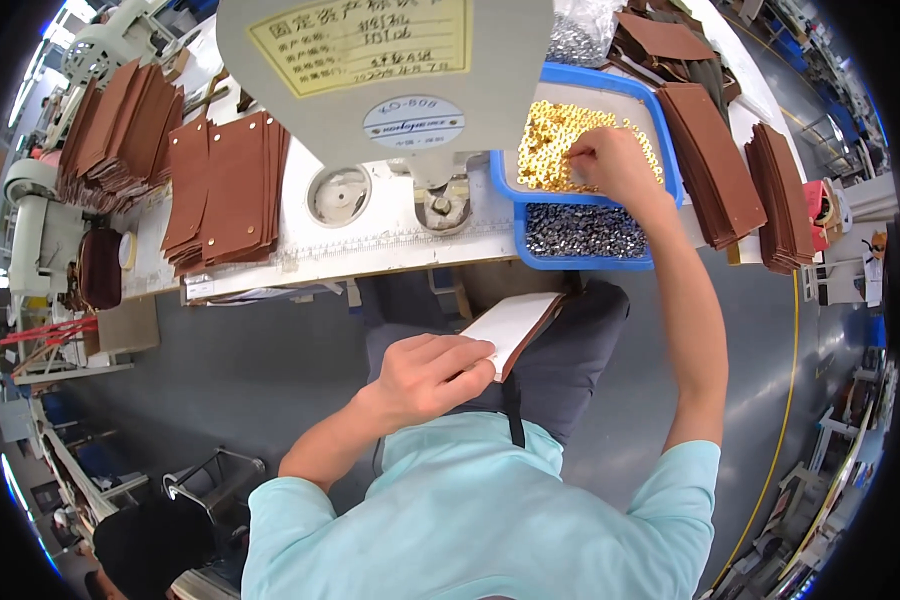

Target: Attaching metal hardware to leather pieces using a manual press machine.

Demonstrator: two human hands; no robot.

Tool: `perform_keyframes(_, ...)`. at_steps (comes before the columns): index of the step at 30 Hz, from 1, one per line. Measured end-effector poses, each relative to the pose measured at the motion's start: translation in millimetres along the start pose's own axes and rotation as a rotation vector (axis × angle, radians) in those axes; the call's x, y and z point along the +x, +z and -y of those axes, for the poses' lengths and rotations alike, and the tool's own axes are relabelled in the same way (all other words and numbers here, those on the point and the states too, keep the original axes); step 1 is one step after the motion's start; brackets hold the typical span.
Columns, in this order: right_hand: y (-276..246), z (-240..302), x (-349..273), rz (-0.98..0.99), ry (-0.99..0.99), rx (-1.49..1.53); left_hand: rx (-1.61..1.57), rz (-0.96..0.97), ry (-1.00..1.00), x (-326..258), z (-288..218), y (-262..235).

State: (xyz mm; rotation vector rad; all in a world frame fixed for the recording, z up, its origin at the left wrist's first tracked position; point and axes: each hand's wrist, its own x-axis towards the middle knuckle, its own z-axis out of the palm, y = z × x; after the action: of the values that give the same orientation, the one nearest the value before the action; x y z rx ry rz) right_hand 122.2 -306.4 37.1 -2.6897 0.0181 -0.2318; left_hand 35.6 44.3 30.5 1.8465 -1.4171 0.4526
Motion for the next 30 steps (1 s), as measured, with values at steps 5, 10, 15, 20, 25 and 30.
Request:
perform_keyframes(5,-1.2,-4.6,7.9,0.043,0.011,-0.043,0.016,-0.084,0.087,0.2,1.1,-0.8)
perform_keyframes(10,11.2,-0.3,7.6,-0.027,-0.004,-0.244,0.003,-0.133,0.138,1.1,0.8,1.9)
perform_keyframes(15,6.8,3.7,-12.5,-0.251,-0.024,-0.142,-0.063,-0.125,0.125,-1.5,-0.3,3.7)
perform_keyframes(20,-1.6,0.9,-28.1,-0.197,0.056,0.052,-0.116,-0.123,0.110,-5.3,3.2,8.9)
perform_keyframes(25,-9.0,-8.9,-39.5,-0.189,0.070,0.011,-0.175,-0.048,-0.132,-3.9,-3.5,11.0)
perform_keyframes(30,-27.6,27.6,-81.9,0.087,0.201,0.348,-0.220,-0.019,-0.310,-6.5,-5.9,0.5)
